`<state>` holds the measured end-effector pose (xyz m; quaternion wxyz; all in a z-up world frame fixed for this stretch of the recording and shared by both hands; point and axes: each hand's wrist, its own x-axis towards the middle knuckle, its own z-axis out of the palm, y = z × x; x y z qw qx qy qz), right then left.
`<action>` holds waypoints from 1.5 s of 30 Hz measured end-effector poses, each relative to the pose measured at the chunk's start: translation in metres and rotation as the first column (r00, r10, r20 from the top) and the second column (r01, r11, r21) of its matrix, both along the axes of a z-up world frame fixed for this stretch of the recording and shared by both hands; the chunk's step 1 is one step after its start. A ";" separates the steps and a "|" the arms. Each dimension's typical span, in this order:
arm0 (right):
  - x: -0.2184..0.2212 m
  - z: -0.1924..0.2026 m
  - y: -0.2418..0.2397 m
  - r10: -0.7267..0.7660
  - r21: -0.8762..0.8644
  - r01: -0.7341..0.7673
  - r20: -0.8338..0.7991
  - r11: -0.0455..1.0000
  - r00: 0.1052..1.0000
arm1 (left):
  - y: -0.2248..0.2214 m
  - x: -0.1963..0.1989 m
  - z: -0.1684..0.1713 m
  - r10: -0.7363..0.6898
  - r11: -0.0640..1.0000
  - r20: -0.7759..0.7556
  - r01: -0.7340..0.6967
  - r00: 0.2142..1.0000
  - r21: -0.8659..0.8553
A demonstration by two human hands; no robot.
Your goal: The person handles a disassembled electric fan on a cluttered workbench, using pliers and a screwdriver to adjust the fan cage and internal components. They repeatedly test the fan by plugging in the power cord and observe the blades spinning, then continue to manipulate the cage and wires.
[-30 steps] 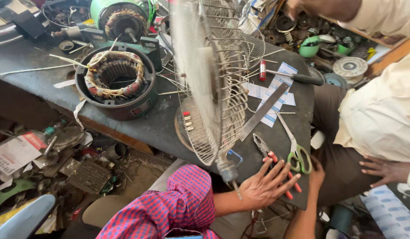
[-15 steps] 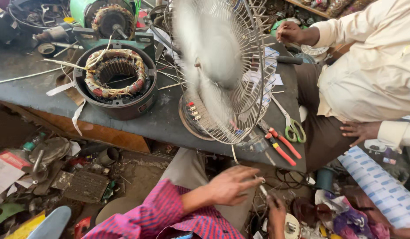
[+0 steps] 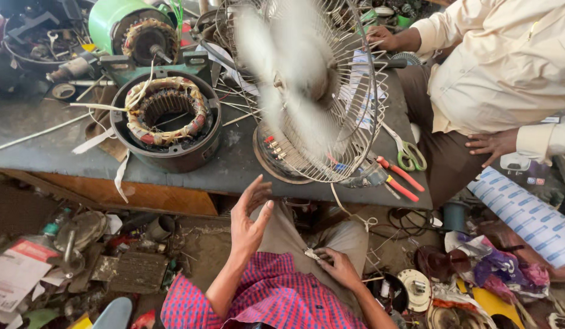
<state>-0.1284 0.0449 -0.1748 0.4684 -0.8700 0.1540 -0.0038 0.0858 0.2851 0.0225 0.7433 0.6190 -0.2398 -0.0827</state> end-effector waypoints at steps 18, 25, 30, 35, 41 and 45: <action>0.007 -0.025 -0.013 -0.182 0.277 0.223 -0.166 0.935 0.969 | -0.057 0.042 0.075 -0.077 0.929 0.243 0.158 0.967 -0.336; 0.008 -0.035 -0.017 -0.191 0.254 0.240 -0.205 0.937 0.960 | -0.064 0.050 0.074 -0.072 0.938 0.245 0.149 0.967 -0.312; 0.008 -0.034 -0.017 -0.187 0.226 0.235 -0.214 0.945 0.959 | -0.063 0.056 0.072 -0.099 0.937 0.224 0.167 0.970 -0.307; 0.008 -0.028 -0.014 -0.174 0.260 0.220 -0.188 0.940 0.967 | -0.065 0.060 0.074 -0.079 0.951 0.244 0.146 0.966 -0.271; 0.006 -0.025 -0.012 -0.178 0.298 0.223 -0.171 0.928 0.969 | -0.070 0.067 0.082 -0.052 0.973 0.306 0.117 0.951 -0.198; 0.009 -0.025 -0.012 -0.194 0.292 0.246 -0.195 0.924 0.961 | -0.075 0.075 0.091 0.003 0.993 0.348 0.036 0.938 -0.108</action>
